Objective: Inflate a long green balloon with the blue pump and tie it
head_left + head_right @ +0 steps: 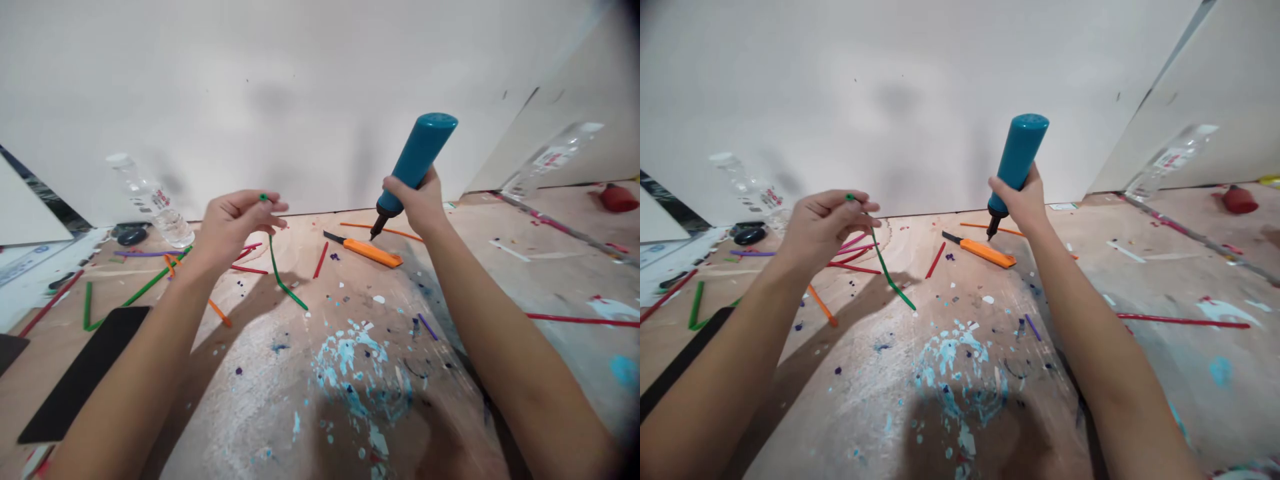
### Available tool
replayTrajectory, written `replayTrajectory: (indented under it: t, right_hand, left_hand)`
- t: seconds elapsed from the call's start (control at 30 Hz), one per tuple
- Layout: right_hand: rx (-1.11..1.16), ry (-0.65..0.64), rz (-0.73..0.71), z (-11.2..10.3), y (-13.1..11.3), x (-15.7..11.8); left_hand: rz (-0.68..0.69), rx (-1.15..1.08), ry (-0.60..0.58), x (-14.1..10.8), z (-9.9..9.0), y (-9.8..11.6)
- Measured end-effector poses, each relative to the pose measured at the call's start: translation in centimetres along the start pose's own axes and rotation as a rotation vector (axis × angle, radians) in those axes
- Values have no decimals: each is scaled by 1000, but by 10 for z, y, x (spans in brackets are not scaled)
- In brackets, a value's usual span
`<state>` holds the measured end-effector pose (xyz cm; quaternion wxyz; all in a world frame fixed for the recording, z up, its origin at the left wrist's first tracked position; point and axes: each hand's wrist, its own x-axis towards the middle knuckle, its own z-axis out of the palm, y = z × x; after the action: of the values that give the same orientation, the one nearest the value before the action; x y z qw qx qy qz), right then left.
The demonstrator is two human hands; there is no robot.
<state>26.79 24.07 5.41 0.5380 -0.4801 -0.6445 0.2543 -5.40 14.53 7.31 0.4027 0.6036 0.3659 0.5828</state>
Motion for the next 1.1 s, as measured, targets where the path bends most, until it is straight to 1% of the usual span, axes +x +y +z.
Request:
replayTrajectory:
  t: [0.03,0.1,0.13,0.17,0.2,0.27,0.3,0.37,0.47,0.53,0.67,0.8,1.1]
  right_hand:
    - [-33,36,52,2,5,-2]
    - [-50,4,162,7,11,-5]
    - [-27,-18,194,10,11,-6]
    - [27,-5,191,13,8,-8]
    - [104,28,158,16,1,-10]
    - [267,79,45,21,-21,-18]
    - [314,82,-28,23,-36,-24]
    - [316,60,-113,26,-67,-39]
    - [328,47,-169,31,-103,-63]
    - [297,19,-161,34,-116,-76]
    - [257,-43,-98,41,-122,-86]
    - [314,-91,-103,44,-122,-86]
    - [428,-114,-99,48,-112,-84]
  left_hand:
    - [-1,86,-39,-2,6,-4]
    - [11,260,-116,-5,14,-10]
    - [28,347,-146,-6,16,-13]
    - [56,431,-163,-8,16,-16]
    - [92,509,-168,-8,16,-18]
    - [163,620,-167,-9,14,-23]
    - [184,646,-170,-9,13,-25]
    - [176,652,-189,-9,12,-30]
    - [116,626,-244,-11,17,-32]
    - [112,633,-282,-13,23,-30]
    - [146,706,-315,-18,30,-27]
    - [148,716,-317,-19,30,-30]
    - [117,756,-344,-21,31,-32]
